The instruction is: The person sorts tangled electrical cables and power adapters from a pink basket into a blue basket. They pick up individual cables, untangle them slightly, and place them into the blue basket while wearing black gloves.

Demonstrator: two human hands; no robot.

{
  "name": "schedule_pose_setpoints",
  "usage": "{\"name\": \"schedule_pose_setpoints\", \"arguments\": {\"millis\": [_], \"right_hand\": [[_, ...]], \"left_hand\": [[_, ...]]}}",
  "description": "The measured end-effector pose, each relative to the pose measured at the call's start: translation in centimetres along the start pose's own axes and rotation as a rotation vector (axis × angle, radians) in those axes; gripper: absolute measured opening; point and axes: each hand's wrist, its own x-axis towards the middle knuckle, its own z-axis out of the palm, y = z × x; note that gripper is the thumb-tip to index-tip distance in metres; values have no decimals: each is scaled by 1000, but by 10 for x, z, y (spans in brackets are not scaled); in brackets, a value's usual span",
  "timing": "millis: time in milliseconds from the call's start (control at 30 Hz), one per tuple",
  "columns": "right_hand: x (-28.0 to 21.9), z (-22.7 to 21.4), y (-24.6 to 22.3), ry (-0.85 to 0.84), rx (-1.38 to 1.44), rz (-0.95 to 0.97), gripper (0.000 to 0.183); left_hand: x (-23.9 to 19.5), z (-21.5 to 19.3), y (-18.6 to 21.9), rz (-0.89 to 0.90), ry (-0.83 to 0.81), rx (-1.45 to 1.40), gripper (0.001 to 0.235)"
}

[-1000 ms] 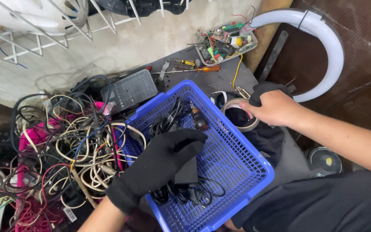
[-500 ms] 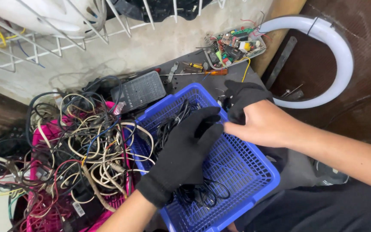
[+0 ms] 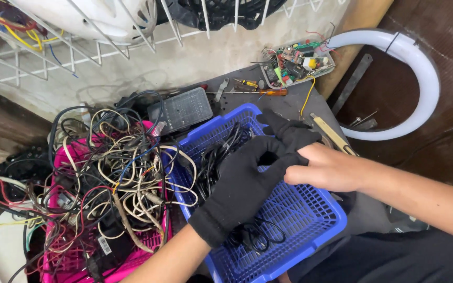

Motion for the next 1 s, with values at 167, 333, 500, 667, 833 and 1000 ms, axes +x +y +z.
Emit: {"name": "schedule_pose_setpoints", "arguments": {"millis": [167,333,500,667,833,1000], "right_hand": [[3,-4,33,-42,483,-152,19],[13,2,29,30,793,-234,18],[-4,19,-56,267,828,22,46],[6,18,-42,291,877,37,44],[10,24,-37,295,914,81,39],[13,31,-61,232,873,137,43]], "left_hand": [[-1,-7,7,60,87,-245,16],[7,4,-7,80,149,-174,22],[13,-1,5,-44,93,-103,21],[14,6,0,-233,119,-117,27],[14,-2,5,-318,182,-327,48],[23,-5,12,-468,19,-14,53]]}}
